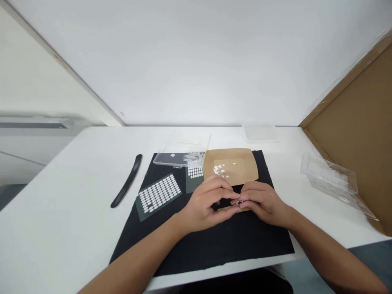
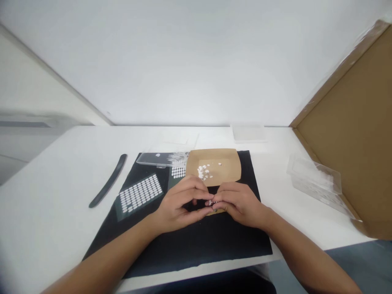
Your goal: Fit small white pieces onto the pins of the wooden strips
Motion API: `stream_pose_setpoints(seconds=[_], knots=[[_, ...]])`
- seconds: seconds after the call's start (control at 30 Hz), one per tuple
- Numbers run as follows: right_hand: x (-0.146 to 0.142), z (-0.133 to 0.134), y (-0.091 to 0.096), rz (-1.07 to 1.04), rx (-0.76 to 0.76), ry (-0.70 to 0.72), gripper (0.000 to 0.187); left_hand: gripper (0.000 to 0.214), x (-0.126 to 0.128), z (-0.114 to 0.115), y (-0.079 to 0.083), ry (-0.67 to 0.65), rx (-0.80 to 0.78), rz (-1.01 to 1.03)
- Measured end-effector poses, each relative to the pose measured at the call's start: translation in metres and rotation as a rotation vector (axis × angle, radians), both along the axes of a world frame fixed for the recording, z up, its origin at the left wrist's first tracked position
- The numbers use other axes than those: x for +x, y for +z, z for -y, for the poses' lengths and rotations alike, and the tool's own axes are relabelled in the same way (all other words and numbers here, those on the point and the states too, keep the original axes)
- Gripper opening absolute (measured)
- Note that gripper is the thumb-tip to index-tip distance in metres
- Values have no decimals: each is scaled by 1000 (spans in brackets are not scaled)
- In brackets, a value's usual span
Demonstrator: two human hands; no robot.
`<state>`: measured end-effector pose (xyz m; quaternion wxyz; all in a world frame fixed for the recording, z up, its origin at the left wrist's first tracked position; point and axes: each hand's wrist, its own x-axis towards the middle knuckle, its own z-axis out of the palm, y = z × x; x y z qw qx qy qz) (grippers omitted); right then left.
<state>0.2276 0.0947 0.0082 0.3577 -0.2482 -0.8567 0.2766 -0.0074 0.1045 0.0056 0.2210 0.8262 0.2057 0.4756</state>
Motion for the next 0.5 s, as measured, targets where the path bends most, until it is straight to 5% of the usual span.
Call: stream_pose_setpoints(seconds=[0.5], knots=[[10,-4,4,122,-14,10,19,16,0,-3,-2,-39,-5,-33]])
